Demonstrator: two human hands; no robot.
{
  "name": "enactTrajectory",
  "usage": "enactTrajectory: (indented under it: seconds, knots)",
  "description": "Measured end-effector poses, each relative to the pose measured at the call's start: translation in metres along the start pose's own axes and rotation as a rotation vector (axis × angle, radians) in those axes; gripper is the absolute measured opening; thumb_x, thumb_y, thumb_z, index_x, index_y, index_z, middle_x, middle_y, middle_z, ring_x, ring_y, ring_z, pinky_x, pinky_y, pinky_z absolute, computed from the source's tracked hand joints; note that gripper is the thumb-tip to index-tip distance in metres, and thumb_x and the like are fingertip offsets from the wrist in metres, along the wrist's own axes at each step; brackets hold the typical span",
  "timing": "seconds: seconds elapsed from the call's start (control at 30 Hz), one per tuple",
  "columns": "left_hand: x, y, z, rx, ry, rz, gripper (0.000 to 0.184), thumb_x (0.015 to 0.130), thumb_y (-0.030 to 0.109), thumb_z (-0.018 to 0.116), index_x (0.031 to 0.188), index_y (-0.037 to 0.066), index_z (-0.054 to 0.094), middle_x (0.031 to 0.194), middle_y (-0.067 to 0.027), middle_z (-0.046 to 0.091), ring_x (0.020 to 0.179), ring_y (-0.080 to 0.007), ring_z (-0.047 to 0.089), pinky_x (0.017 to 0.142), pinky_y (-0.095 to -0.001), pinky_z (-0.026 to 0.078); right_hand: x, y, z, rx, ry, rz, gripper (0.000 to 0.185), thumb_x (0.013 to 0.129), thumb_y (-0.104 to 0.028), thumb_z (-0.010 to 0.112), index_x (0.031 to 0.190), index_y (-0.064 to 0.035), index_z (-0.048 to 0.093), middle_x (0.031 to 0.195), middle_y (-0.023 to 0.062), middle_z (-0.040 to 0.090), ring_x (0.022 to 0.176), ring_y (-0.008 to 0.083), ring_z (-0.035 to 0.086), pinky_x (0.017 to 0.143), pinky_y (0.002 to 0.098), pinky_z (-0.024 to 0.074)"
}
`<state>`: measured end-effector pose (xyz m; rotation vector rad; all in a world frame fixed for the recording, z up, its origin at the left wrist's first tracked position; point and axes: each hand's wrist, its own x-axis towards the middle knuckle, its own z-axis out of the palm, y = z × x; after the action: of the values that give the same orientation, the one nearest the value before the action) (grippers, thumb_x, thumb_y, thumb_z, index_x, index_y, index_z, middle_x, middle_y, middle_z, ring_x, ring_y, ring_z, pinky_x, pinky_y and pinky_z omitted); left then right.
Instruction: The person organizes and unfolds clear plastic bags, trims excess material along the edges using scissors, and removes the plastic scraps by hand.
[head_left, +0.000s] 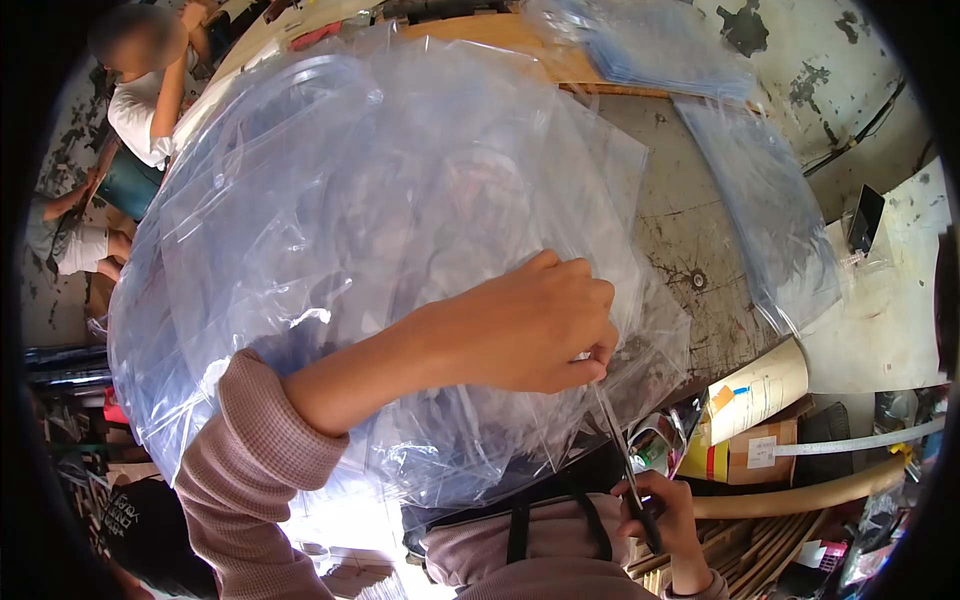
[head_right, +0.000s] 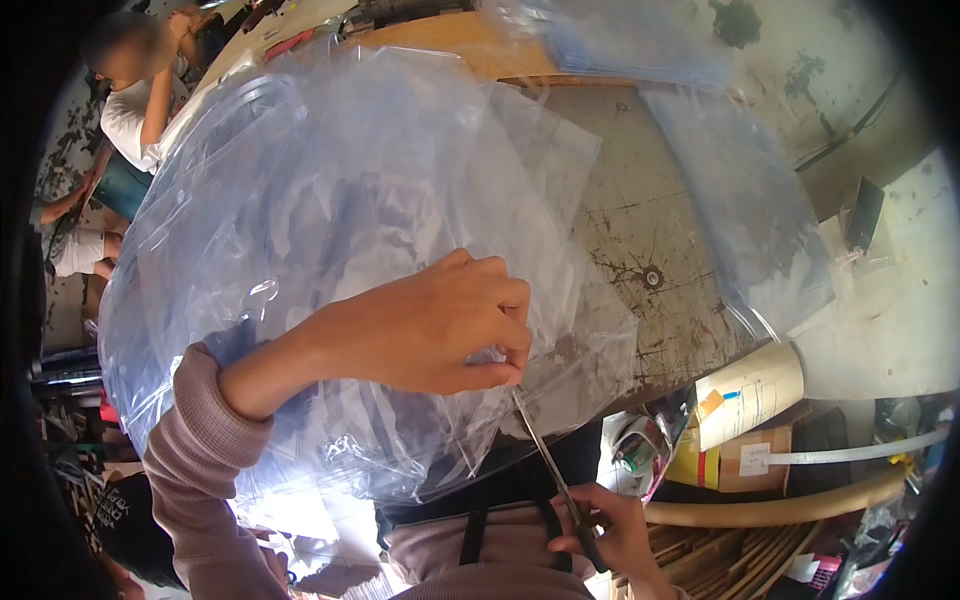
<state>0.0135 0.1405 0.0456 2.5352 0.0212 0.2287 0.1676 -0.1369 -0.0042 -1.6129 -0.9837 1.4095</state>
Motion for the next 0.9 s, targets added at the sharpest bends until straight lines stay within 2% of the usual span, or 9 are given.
enactTrajectory:
  seconds: [0.4,0.7,0.9]
  knots:
    - [0.004,0.003,0.0,0.028,-0.011,-0.048,0.015,0.079,0.023,0.059,0.071,0.012,0.062,0.073,0.0012,0.052,0.079,-0.0152,0.047,0.072,-0.031,0.033,-0.002,0.002,-0.01,-0.026,-0.003,0.047,0.054,0.054,-0.014,0.086,0.1,-0.0007,0.061,0.083,0.0032,0.066,0.067,0.0076,0.061,0.059,0.0217,0.049]
    - [0.005,0.002,-0.005,-0.093,-0.064,-0.087,0.016,0.081,0.025,0.059,0.074,0.011,0.063,0.075,0.0017,0.054,0.081,-0.0139,0.048,0.076,-0.031,0.032,-0.002,0.006,-0.011,0.034,-0.032,0.015,0.048,0.056,-0.012,0.085,0.097,-0.0008,0.061,0.078,0.0026,0.063,0.065,0.0078,0.06,0.056,0.0225,0.0469]
    - [0.004,0.0,-0.008,-0.097,-0.105,-0.056,0.018,0.083,0.025,0.058,0.076,0.01,0.063,0.077,0.0007,0.053,0.082,-0.0143,0.046,0.077,-0.031,0.032,0.002,-0.004,-0.012,-0.14,-0.017,-0.052,0.046,0.057,-0.009,0.084,0.095,-0.0013,0.06,0.073,0.0021,0.063,0.061,0.0075,0.058,0.056,0.0219,0.0458]
